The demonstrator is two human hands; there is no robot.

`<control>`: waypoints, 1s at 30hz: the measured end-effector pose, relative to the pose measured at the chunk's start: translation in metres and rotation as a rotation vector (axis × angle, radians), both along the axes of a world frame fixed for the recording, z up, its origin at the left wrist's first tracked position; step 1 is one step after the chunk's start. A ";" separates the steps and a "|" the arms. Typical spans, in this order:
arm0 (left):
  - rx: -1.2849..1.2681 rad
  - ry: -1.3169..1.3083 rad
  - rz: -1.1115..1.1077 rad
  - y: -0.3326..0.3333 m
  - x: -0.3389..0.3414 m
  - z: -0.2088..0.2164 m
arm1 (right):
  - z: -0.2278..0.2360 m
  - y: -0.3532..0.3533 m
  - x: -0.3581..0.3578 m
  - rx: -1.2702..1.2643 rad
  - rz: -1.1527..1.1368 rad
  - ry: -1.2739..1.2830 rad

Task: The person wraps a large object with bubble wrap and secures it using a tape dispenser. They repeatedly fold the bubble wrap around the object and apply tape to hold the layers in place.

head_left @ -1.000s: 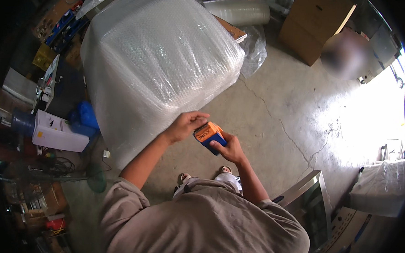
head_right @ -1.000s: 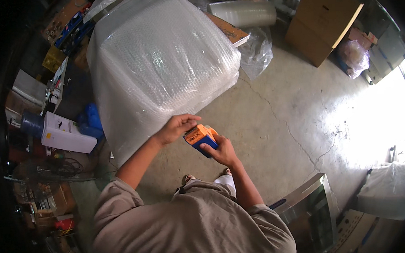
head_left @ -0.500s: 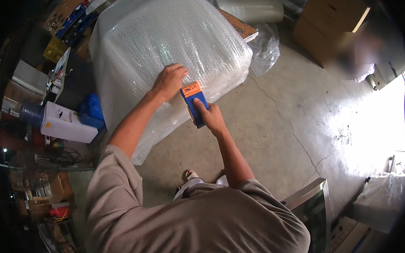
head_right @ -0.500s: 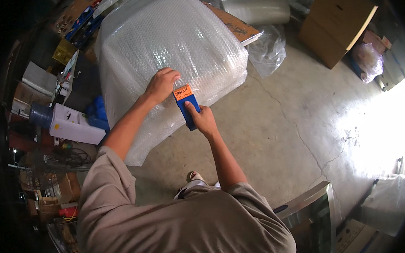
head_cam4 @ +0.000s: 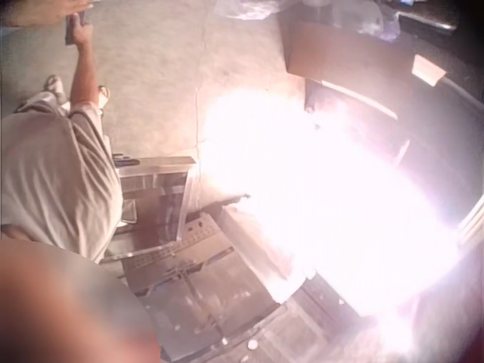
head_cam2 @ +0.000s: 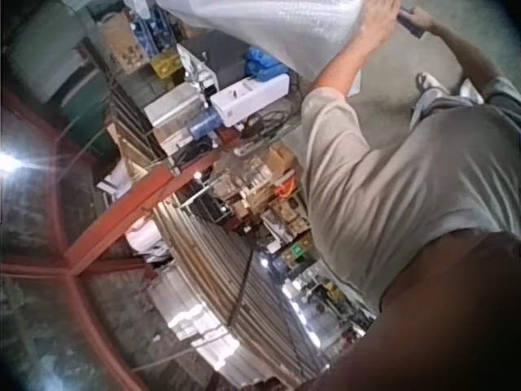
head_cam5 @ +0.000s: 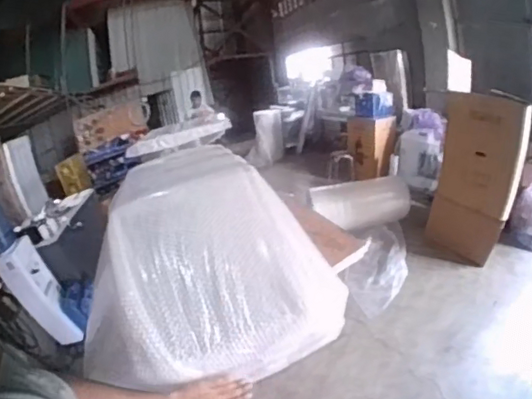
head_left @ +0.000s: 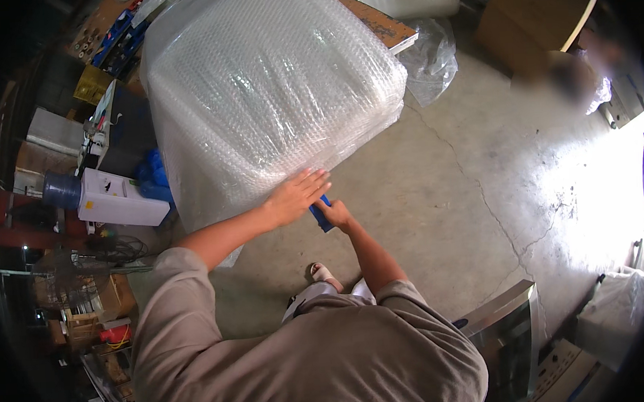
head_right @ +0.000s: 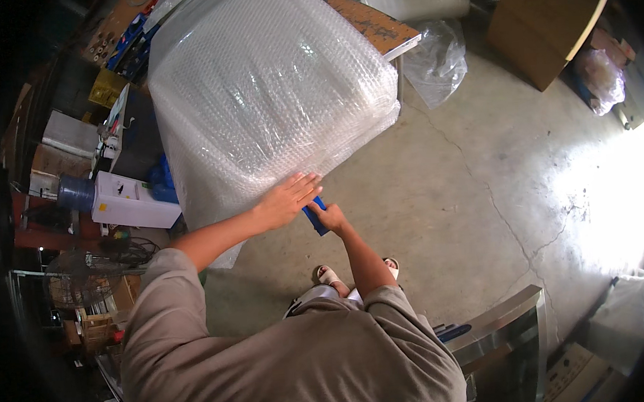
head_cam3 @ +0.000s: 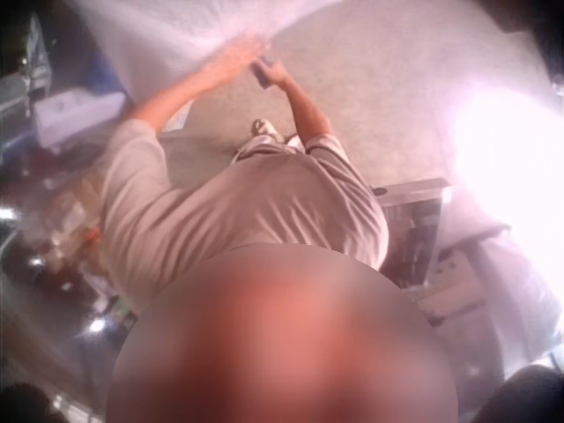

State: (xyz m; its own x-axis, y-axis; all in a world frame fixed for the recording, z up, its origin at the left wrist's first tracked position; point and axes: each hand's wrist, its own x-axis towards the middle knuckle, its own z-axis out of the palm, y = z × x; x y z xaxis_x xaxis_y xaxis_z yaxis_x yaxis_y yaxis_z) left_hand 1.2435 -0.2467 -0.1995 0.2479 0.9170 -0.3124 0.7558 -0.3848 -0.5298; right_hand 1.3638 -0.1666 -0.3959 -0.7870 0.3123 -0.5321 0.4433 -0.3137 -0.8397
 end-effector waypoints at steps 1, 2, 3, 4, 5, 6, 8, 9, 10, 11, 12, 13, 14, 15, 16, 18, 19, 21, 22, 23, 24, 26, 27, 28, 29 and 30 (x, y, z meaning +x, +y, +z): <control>-0.106 0.215 0.022 -0.007 -0.002 -0.013 | -0.003 0.006 -0.002 0.048 0.050 -0.038; -0.228 0.464 0.057 -0.013 -0.003 -0.025 | -0.003 0.012 -0.003 0.105 0.088 -0.104; -0.221 0.591 0.076 -0.018 -0.003 -0.036 | -0.003 0.021 -0.003 0.225 0.176 -0.181; -0.204 0.584 0.066 -0.022 -0.005 -0.044 | -0.002 0.026 0.001 0.389 0.276 -0.200; -0.178 0.610 0.071 -0.025 -0.006 -0.051 | -0.001 0.032 0.006 0.581 0.336 -0.237; -0.088 0.634 0.079 -0.027 -0.007 -0.055 | -0.001 0.035 0.013 0.790 0.389 -0.254; -0.147 0.656 0.085 -0.029 -0.006 -0.062 | -0.005 0.029 0.040 0.818 0.622 -0.345; -0.101 0.693 0.104 -0.029 -0.006 -0.064 | -0.009 0.029 0.055 0.752 0.655 -0.337; -0.146 0.698 0.091 -0.029 -0.006 -0.067 | -0.014 0.024 0.069 0.610 0.586 -0.388; -0.183 0.697 0.089 -0.028 -0.006 -0.069 | -0.021 0.017 0.087 0.470 0.524 -0.408; -0.259 0.673 0.084 -0.027 -0.006 -0.071 | -0.024 0.007 0.104 0.460 0.513 -0.405; -0.207 0.685 0.083 -0.025 -0.005 -0.072 | -0.025 0.001 0.121 0.459 0.508 -0.405; -0.212 0.667 0.078 -0.024 -0.003 -0.072 | -0.022 -0.001 0.138 0.452 0.508 -0.376; -0.231 0.651 0.080 -0.022 0.002 -0.069 | -0.014 -0.001 0.153 0.427 0.462 -0.327; -0.239 0.411 0.221 -0.021 0.008 -0.064 | 0.000 0.003 0.163 0.391 0.396 -0.327; -0.243 -0.057 0.451 -0.020 0.028 -0.048 | 0.042 0.019 0.179 0.266 0.186 -0.247; -0.104 -0.532 0.681 -0.021 0.042 -0.036 | 0.070 0.033 0.181 0.315 0.221 -0.139; 0.208 -1.421 1.028 -0.026 0.070 -0.008 | 0.136 0.065 0.170 0.384 0.269 -0.012; 0.259 -1.755 1.085 -0.029 0.078 0.007 | 0.170 0.074 0.159 0.464 0.337 0.093; 0.267 -2.087 1.150 -0.036 0.087 0.021 | 0.204 0.084 0.146 0.539 0.405 0.178; 0.283 -2.475 1.105 -0.042 0.091 0.034 | 0.237 0.091 0.131 0.604 0.474 0.300; 0.443 -2.539 1.020 -0.053 0.082 0.057 | 0.294 0.094 0.095 0.806 0.611 0.325; 0.537 -2.573 0.923 -0.060 0.074 0.066 | 0.317 0.088 0.076 0.896 0.657 0.419; 0.559 -2.722 0.870 -0.070 0.065 0.073 | 0.336 0.079 0.059 0.922 0.693 0.372; 0.598 -2.862 0.786 -0.075 0.054 0.079 | 0.352 0.072 0.042 0.952 0.715 0.388; 0.622 -2.990 0.726 -0.084 0.042 0.084 | 0.365 0.063 0.026 0.992 0.738 0.373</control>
State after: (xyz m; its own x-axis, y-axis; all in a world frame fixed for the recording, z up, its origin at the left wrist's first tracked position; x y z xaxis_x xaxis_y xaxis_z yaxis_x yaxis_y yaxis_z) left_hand 1.2859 -0.3304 -0.1156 -0.6032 0.7911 -0.1011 -0.5983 -0.3650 0.7132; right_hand 1.3896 -0.1034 -0.0305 -0.9915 -0.1246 -0.0362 -0.0668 0.7291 -0.6811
